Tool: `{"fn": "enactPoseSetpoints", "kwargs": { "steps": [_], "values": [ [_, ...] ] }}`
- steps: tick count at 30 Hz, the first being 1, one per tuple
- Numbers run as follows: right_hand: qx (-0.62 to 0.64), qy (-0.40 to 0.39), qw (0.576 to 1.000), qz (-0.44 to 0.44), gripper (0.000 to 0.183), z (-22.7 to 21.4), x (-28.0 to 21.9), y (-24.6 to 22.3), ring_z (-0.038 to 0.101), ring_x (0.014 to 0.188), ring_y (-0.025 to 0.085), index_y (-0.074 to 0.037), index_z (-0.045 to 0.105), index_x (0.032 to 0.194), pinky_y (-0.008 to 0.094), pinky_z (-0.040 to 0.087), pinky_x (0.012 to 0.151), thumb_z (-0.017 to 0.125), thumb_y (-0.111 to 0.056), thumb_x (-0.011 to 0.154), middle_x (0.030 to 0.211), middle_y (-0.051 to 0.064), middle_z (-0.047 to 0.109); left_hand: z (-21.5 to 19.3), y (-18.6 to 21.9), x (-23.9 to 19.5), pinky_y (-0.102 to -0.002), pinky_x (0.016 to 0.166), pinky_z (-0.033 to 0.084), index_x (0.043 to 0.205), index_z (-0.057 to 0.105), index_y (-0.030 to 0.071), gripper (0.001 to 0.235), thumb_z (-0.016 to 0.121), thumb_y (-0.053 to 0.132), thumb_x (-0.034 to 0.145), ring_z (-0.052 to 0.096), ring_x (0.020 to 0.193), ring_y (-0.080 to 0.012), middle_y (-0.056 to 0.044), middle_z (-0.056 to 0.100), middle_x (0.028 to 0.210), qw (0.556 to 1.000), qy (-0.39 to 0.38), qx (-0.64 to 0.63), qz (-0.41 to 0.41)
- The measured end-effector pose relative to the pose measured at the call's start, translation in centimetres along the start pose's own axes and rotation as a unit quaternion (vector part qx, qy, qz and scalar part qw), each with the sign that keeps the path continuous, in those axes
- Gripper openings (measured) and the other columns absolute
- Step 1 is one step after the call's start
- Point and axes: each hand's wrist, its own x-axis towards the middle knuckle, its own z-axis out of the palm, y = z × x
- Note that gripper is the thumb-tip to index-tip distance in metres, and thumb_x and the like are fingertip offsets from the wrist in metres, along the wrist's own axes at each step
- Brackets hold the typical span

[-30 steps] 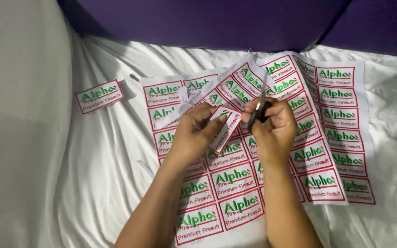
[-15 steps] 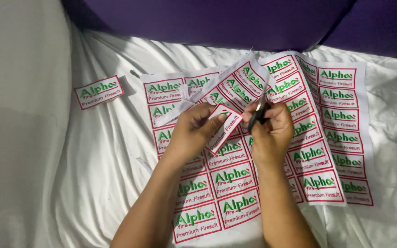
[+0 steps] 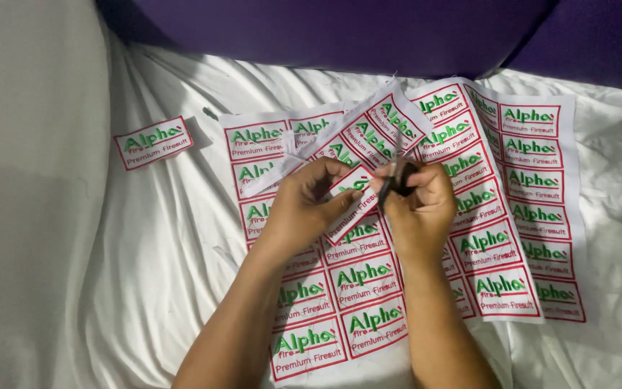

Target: Cutting individual labels from a printed sheet using scissors

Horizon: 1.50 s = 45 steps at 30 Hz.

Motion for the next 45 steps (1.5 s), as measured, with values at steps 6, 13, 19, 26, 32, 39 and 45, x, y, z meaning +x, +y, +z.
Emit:
{"fn": "enactPoseSetpoints", "kwargs": {
  "steps": [6,13,19,26,32,39,45],
  "values": [
    [-0.027,0.085,0.996,0.008,0.038,-0.4,-0.4,1.2,0.063,0.072,0.013,-0.005,0.048,0.087,0.025,0.055,0.068,0.085,0.003,0.083,0.077,0.013,0.068,-0.4,1.3,0.0,-0.032,0.083,0.055,0.106,0.075,0.006,0.024,0.078,0.004,0.082,0.065,0.084,-0.0153,-0.008,0.073,0.084,1.0,0.027,0.004,-0.002],
    [0.09,0.123,0.988,0.015,0.037,-0.4,0.2,1.8,0.065,0.061,0.016,-0.008,0.047,0.087,0.027,0.057,0.058,0.082,0.005,0.082,0.073,0.014,0.066,-1.1,1.2,0.3,-0.03,0.082,0.053,0.102,0.078,0.008,0.017,0.079,0.005,0.085,0.064,0.084,-0.0124,-0.009,0.075,0.085,0.996,0.082,0.003,0.02],
    [0.115,0.102,0.988,0.022,0.035,-0.2,-0.1,0.9,0.066,0.064,0.017,-0.006,0.048,0.089,0.029,0.06,0.055,0.08,0.006,0.084,0.08,0.017,0.067,-1.0,0.8,0.3,-0.027,0.076,0.052,0.101,0.079,0.009,0.017,0.081,0.008,0.085,0.062,0.079,-0.0108,-0.008,0.075,0.084,0.996,0.093,-0.002,0.01],
    [0.025,0.073,0.997,0.003,0.038,-0.3,-0.6,1.8,0.069,0.083,0.018,-0.007,0.046,0.086,0.026,0.056,0.075,0.081,0.008,0.083,0.086,0.019,0.071,-0.5,3.4,0.0,-0.022,0.058,0.055,0.124,0.064,0.004,0.044,0.078,-0.004,0.083,0.061,0.066,-0.0124,-0.014,0.07,0.087,0.99,0.094,-0.104,0.014],
    [0.073,0.106,0.991,0.027,0.037,0.4,-0.9,2.0,0.068,0.069,0.015,-0.008,0.047,0.086,0.025,0.058,0.067,0.081,0.007,0.082,0.082,0.018,0.071,1.9,1.0,-0.1,-0.03,0.062,0.065,0.115,0.059,-0.005,0.039,0.077,-0.006,0.081,0.069,0.07,-0.0202,-0.016,0.068,0.087,0.957,0.135,-0.245,-0.073],
    [0.141,0.1,0.985,0.012,0.035,0.8,-0.7,0.9,0.064,0.066,0.017,-0.009,0.047,0.089,0.032,0.059,0.064,0.076,0.011,0.084,0.082,0.019,0.066,1.4,-0.5,0.3,-0.037,0.058,0.065,0.098,0.065,-0.003,0.02,0.079,0.001,0.085,0.07,0.061,-0.0249,-0.018,0.07,0.079,0.931,0.242,-0.259,-0.092],
    [0.161,0.024,0.986,0.038,0.033,0.5,-0.6,0.6,0.062,0.066,0.016,-0.008,0.046,0.091,0.033,0.06,0.063,0.074,0.009,0.087,0.084,0.017,0.063,1.2,-0.3,0.6,-0.046,0.065,0.068,0.1,0.061,-0.007,0.021,0.075,-0.002,0.086,0.072,0.068,-0.0294,-0.019,0.068,0.082,0.91,0.266,-0.309,-0.076]
  ]
}}
